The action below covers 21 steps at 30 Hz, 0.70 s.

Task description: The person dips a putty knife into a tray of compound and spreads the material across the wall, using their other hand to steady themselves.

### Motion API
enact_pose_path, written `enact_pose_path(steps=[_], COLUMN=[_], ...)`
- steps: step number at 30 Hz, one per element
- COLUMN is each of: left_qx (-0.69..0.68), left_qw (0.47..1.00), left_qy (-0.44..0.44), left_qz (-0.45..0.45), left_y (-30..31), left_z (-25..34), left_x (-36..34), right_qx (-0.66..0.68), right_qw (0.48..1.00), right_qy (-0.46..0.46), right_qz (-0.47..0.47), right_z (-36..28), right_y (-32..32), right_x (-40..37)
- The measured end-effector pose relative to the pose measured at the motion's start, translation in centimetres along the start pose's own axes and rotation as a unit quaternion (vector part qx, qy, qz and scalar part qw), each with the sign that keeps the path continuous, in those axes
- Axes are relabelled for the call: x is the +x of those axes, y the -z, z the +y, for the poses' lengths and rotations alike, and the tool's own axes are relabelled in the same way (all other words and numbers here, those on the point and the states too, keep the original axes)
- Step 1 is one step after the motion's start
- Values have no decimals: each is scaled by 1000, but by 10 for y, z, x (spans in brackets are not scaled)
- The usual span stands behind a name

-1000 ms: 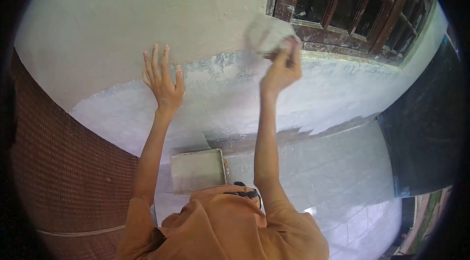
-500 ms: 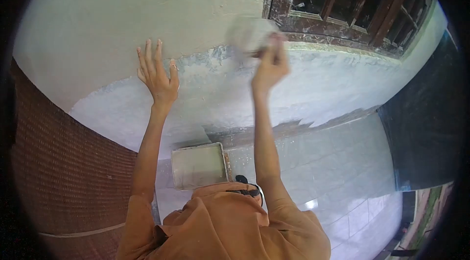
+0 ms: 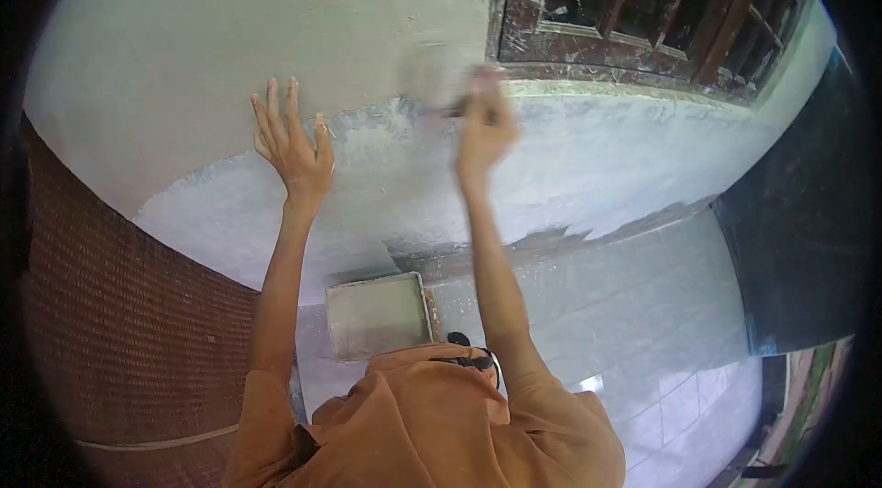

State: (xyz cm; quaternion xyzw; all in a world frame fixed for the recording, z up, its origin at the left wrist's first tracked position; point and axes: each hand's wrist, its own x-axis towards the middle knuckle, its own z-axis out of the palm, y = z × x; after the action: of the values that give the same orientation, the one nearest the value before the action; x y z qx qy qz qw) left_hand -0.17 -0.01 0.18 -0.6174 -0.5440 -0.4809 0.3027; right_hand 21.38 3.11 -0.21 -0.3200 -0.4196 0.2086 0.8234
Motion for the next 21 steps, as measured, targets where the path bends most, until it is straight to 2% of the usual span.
enact_pose_path(steps=[1, 3, 4, 6, 8, 10, 11, 13, 15, 16, 19, 20, 21], left_qx=[-10, -23, -21, -13, -8, -5, -7, 1, 2, -7, -16, -14, -11], left_qw=[1000, 1000, 1000, 1000, 1000, 1000, 1000, 1000, 1000, 1000, 1000, 1000, 1000], left_qy=[-2, -8, -12, -14, -9, 5, 11, 17, 13, 4, -18, -23, -21], left_qz=[5, 10, 5, 2, 5, 19, 27, 15, 1, 3, 0, -3, -1], left_y=[-2, -5, -6, -2, 5, 6, 6, 6, 3, 0, -1, 1, 5], left_z=[3, 9, 10, 6, -1, -7, -9, -6, -4, -4, -3, -5, -7], left_x=[2, 5, 5, 4, 2, -1, -2, -2, 0, 0, 3, 3, 2], right_qx=[-41, 29, 29, -115, 10, 54, 80, 60, -12, -9, 28, -20, -14], right_qw=[997, 997, 997, 993, 997, 989, 990, 993, 998, 997, 997, 999, 1000], right_qy=[-3, 20, 22, 25, 16, 53, 29, 64, 12, 20, 52, 1, 21], right_qz=[-66, -70, -68, -29, 79, 128, 115, 73, -65, -73, -46, -49, -19], right_z=[7, 9, 9, 8, 9, -1, -8, -6, -8, 9, 8, 9, 12], right_y=[-15, -47, -41, -15, 13, 32, 34, 11, -20, -39, -62, -46, -25], right_x=[-16, -39, -34, -11, 17, 36, 35, 19, -15, -31, -34, -17, -1])
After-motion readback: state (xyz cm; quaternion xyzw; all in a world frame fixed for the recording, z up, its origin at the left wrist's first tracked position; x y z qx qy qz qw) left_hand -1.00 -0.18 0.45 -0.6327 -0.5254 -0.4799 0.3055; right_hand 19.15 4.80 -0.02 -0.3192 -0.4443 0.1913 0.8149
